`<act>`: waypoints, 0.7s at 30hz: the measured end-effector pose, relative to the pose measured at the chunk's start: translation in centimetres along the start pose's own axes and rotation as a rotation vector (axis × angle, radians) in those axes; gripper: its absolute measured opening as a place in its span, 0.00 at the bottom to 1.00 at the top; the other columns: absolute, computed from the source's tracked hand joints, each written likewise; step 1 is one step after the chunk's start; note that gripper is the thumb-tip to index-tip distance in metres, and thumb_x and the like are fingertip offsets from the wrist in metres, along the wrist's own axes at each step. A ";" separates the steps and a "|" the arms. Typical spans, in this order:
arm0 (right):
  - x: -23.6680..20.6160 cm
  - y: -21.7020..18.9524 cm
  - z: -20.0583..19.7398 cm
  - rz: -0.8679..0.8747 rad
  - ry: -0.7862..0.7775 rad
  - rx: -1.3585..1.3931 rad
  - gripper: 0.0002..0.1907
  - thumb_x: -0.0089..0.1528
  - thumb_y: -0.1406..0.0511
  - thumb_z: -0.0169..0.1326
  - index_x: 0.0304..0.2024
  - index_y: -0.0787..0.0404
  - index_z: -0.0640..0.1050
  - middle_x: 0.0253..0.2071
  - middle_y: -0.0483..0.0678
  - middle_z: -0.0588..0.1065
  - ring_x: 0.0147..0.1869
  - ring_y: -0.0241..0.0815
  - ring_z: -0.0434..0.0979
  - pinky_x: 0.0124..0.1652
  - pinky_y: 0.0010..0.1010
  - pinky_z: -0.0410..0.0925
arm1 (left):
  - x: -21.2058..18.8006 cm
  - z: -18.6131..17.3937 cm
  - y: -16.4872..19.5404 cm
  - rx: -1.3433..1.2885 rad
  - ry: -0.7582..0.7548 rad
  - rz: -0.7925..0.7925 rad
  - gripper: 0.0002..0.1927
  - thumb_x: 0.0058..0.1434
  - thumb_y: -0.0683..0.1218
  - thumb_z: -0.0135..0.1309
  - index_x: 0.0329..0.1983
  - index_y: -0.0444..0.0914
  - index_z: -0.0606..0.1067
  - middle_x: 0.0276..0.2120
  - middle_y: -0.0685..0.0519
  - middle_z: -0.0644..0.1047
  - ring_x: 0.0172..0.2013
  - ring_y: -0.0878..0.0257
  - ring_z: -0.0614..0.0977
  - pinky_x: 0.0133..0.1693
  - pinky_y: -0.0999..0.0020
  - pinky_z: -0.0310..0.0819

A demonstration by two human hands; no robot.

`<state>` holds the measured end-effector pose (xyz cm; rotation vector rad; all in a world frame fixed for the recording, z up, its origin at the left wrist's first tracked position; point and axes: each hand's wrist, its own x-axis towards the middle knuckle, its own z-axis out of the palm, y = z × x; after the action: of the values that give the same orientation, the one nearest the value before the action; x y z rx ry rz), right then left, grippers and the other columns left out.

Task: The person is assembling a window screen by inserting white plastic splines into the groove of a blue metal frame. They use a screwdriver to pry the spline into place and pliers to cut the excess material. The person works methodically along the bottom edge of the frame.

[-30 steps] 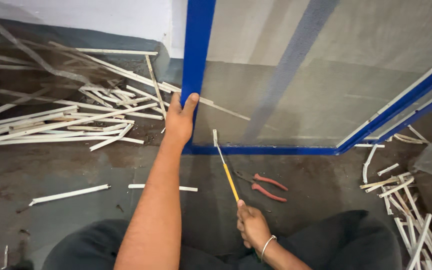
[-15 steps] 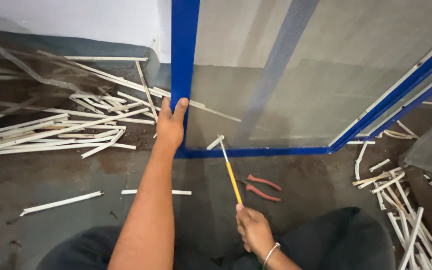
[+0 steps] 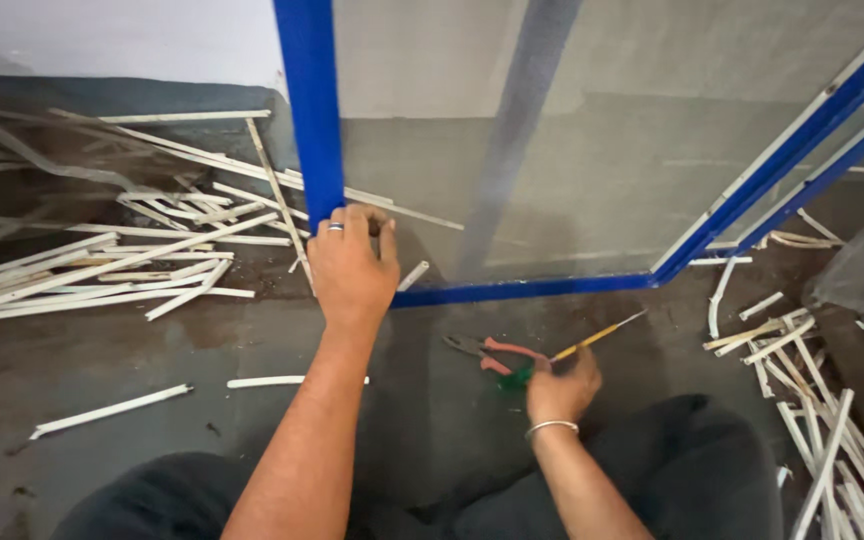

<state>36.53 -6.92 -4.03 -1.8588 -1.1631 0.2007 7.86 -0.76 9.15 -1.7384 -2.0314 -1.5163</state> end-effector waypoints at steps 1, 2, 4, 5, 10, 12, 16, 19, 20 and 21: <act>-0.1 -0.7 -0.2 -0.377 0.132 -0.214 0.32 0.50 0.67 0.65 0.56 0.71 0.75 0.50 0.64 0.77 0.57 0.62 0.73 0.56 0.45 0.66 | -0.1 0.3 0.4 0.056 -0.022 0.034 0.08 0.61 0.45 0.62 0.39 0.40 0.74 0.35 0.51 0.77 0.41 0.49 0.77 0.42 0.49 0.66; -0.1 -1.6 -0.4 -0.401 -0.035 -0.188 0.30 0.49 0.67 0.66 0.54 0.68 0.77 0.49 0.63 0.77 0.56 0.62 0.74 0.55 0.45 0.66 | -0.1 0.6 0.8 0.087 -0.044 0.041 0.08 0.60 0.46 0.62 0.38 0.41 0.75 0.34 0.51 0.78 0.39 0.49 0.77 0.41 0.50 0.66; 0.1 -3.3 -0.6 -0.448 -0.374 -0.134 0.27 0.47 0.68 0.69 0.49 0.63 0.79 0.47 0.61 0.78 0.55 0.62 0.75 0.54 0.47 0.67 | -0.3 1.0 1.2 0.151 -0.090 0.049 0.08 0.57 0.48 0.63 0.35 0.43 0.76 0.31 0.52 0.78 0.37 0.50 0.77 0.38 0.50 0.65; 0.3 -4.1 -0.5 -0.384 -0.471 -0.169 0.24 0.48 0.66 0.68 0.47 0.61 0.80 0.47 0.56 0.79 0.56 0.59 0.76 0.54 0.45 0.68 | -0.4 1.1 1.4 0.169 -0.156 -0.007 0.08 0.57 0.50 0.62 0.35 0.43 0.76 0.31 0.52 0.79 0.39 0.50 0.78 0.39 0.49 0.66; 3.0 -5.1 0.3 -0.220 -0.794 -0.470 0.22 0.54 0.61 0.66 0.50 0.58 0.80 0.50 0.53 0.78 0.57 0.57 0.77 0.53 0.45 0.71 | -1.4 0.0 2.5 0.081 -0.683 -0.496 0.16 0.61 0.60 0.57 0.42 0.45 0.79 0.40 0.47 0.81 0.45 0.45 0.82 0.47 0.49 0.74; 4.1 -4.6 0.7 -0.393 -0.835 -0.521 0.27 0.52 0.55 0.68 0.47 0.62 0.79 0.47 0.49 0.81 0.58 0.62 0.73 0.49 0.49 0.71 | -2.8 -1.0 3.0 0.099 -0.938 -0.470 0.21 0.59 0.63 0.57 0.47 0.46 0.81 0.46 0.45 0.82 0.51 0.46 0.82 0.52 0.51 0.74; 4.8 -4.4 1.0 -0.444 -1.003 -0.739 0.23 0.56 0.47 0.64 0.41 0.56 0.82 0.41 0.51 0.81 0.48 0.60 0.81 0.49 0.48 0.74 | -8.4 -2.0 3.3 0.162 -1.244 -0.421 0.27 0.57 0.64 0.57 0.51 0.43 0.80 0.51 0.44 0.80 0.55 0.48 0.80 0.56 0.54 0.73; 3.5 -5.1 1.1 -0.540 -1.059 -0.573 0.14 0.60 0.54 0.59 0.39 0.57 0.81 0.35 0.57 0.81 0.41 0.61 0.82 0.43 0.53 0.74 | -11.9 -0.9 1.8 0.158 -1.321 -0.489 0.36 0.59 0.67 0.58 0.56 0.34 0.75 0.55 0.37 0.76 0.58 0.41 0.76 0.58 0.52 0.70; 2.9 -5.4 1.2 -0.377 -1.101 -0.462 0.15 0.61 0.55 0.56 0.42 0.59 0.78 0.33 0.57 0.81 0.37 0.61 0.84 0.40 0.51 0.75 | -12.6 -0.1 1.1 0.158 -1.321 -0.546 0.38 0.60 0.68 0.57 0.57 0.32 0.73 0.55 0.36 0.75 0.58 0.41 0.76 0.58 0.52 0.70; 2.1 -5.8 1.2 -0.211 -1.139 -0.349 0.16 0.62 0.57 0.53 0.44 0.62 0.75 0.30 0.57 0.81 0.33 0.60 0.85 0.37 0.49 0.77 | -13.1 0.7 0.5 0.158 -1.323 -0.605 0.40 0.61 0.69 0.56 0.58 0.30 0.72 0.56 0.34 0.74 0.59 0.40 0.76 0.59 0.53 0.70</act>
<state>33.32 -3.70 0.25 -1.8897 -2.2481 1.0888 13.32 -9.70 1.20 -2.4886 -3.2809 0.0602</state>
